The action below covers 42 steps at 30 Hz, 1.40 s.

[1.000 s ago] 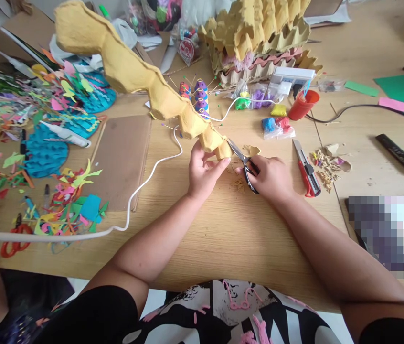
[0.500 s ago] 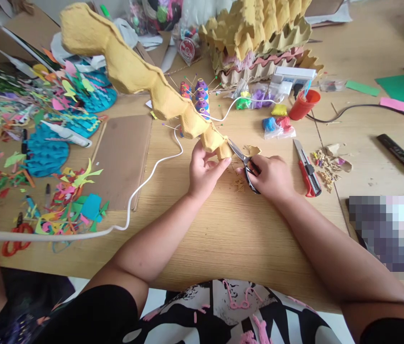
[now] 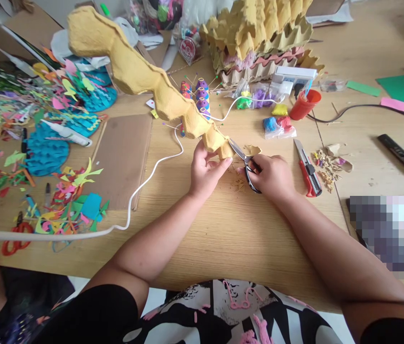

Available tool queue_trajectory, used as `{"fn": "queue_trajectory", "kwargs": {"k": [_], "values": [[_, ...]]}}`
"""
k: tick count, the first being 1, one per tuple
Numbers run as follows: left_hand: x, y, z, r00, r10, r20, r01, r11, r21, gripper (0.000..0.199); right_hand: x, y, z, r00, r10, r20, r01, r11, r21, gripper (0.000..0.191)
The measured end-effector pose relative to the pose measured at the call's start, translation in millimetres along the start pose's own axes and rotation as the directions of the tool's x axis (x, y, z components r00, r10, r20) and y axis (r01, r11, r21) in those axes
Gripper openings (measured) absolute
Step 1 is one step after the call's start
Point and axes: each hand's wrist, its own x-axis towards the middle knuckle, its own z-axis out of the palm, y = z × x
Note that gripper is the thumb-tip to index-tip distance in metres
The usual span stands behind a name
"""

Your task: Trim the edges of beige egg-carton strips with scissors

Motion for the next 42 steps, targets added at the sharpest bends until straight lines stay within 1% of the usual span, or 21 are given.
{"fn": "queue_trajectory", "kwargs": {"k": [5,10,13,18,24,30,34,38,42], "values": [[-0.3,-1.1,0.3,1.0,-0.005,-0.002,0.005,1.0,0.011,0.079,0.0,0.8,1.1,1.0,0.001,-0.014,-0.001,1.0,-0.001,0.043],[-1.4,-1.7,1.3,1.0,0.015,-0.023,-0.015,1.0,0.011,0.077,0.7,2.1,2.4,0.999,-0.007,-0.043,0.006,1.0,-0.021,0.045],[-2.3,0.4,2.6,0.999,0.007,-0.041,-0.007,1.0,0.013,0.076,0.9,1.7,1.5,1.0,-0.007,-0.029,0.006,0.999,-0.039,0.044],[-3.5,3.8,4.2,0.997,-0.022,-0.08,0.026,0.998,0.054,0.08,1.3,0.6,0.4,1.0,0.006,-0.004,-0.006,0.998,-0.061,0.046],[-4.1,3.6,3.5,0.998,-0.021,-0.06,0.025,0.997,0.066,0.079,1.4,2.6,2.0,0.999,-0.017,-0.033,0.015,0.998,-0.064,0.051],[-3.6,5.6,4.7,0.997,-0.03,-0.067,0.031,0.999,0.021,0.079,1.4,0.9,-0.2,1.0,0.019,0.008,-0.018,0.996,-0.087,0.049],[-2.7,5.9,3.3,0.998,-0.03,-0.051,0.033,0.998,0.048,0.078,1.6,0.3,0.4,0.999,0.026,0.034,-0.025,0.999,-0.032,0.053],[-2.1,4.5,0.6,0.999,-0.036,-0.037,0.037,0.998,0.044,0.079,1.3,1.5,2.3,0.999,-0.006,0.053,0.003,0.998,0.057,0.058],[-1.3,2.4,-0.9,0.999,-0.001,-0.034,0.002,1.0,0.02,0.078,1.4,2.4,1.7,0.998,-0.038,0.057,0.034,0.998,0.061,0.059]]}}
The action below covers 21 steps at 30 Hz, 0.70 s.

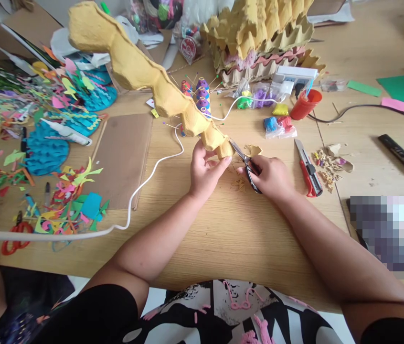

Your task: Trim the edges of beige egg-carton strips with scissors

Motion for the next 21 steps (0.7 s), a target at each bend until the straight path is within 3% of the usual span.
{"fn": "queue_trajectory", "kwargs": {"k": [9,21], "values": [[0.7,-0.1,-0.3,1.0,0.02,0.016,-0.02,1.0,0.008,0.073,-0.9,-6.4,-6.0,0.999,0.035,0.039,-0.03,0.994,-0.109,0.051],[-0.4,1.4,2.8,1.0,-0.025,-0.002,0.025,1.0,0.003,0.078,-1.3,-11.9,-6.5,0.996,0.083,0.019,-0.081,0.993,-0.088,0.045]]}}
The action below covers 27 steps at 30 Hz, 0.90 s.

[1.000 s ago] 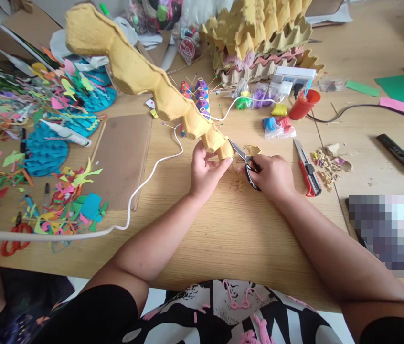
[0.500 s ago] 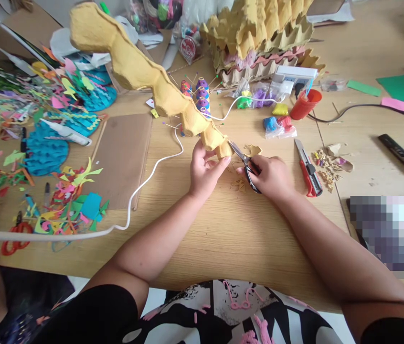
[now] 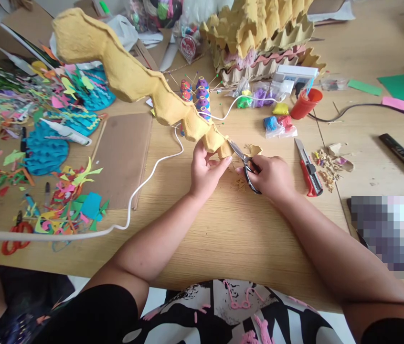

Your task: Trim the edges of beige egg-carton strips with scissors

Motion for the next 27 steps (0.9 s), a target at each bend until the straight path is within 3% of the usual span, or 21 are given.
{"fn": "queue_trajectory", "kwargs": {"k": [27], "values": [[-0.4,-8.3,-0.7,0.999,0.038,-0.007,-0.038,0.999,-0.028,0.076,0.9,3.1,2.9,0.998,-0.01,-0.055,0.008,0.999,-0.038,0.049]]}}
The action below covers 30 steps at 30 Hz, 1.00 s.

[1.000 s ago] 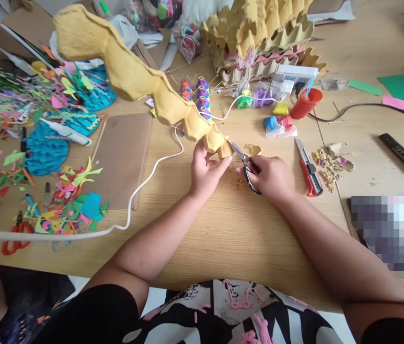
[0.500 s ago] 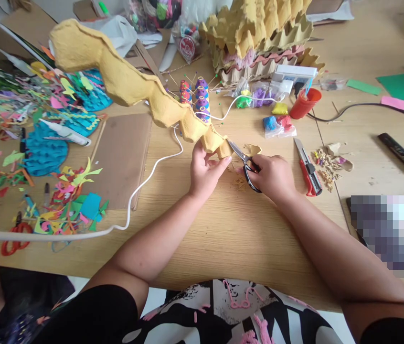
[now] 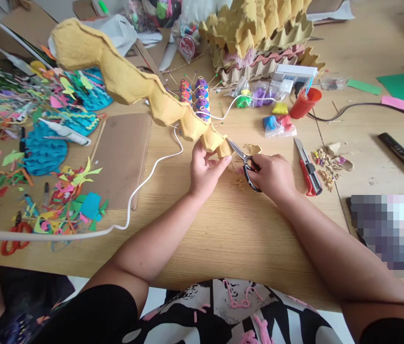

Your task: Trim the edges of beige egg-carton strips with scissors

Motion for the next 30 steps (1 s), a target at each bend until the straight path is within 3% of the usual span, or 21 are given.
{"fn": "queue_trajectory", "kwargs": {"k": [12,17,30], "values": [[1.5,11.1,0.4,0.998,-0.069,0.013,0.069,0.997,0.017,0.079,1.0,0.7,-1.5,0.999,0.0,0.042,-0.001,1.0,0.015,0.053],[1.9,17.4,0.7,0.992,-0.124,-0.002,0.124,0.992,0.03,0.078,0.2,0.8,-0.4,0.997,-0.013,0.079,0.005,0.995,0.095,0.055],[2.6,19.1,1.6,0.992,-0.121,0.02,0.121,0.993,-0.003,0.077,1.0,3.8,-1.2,0.997,-0.029,0.065,0.023,0.995,0.101,0.05]]}}
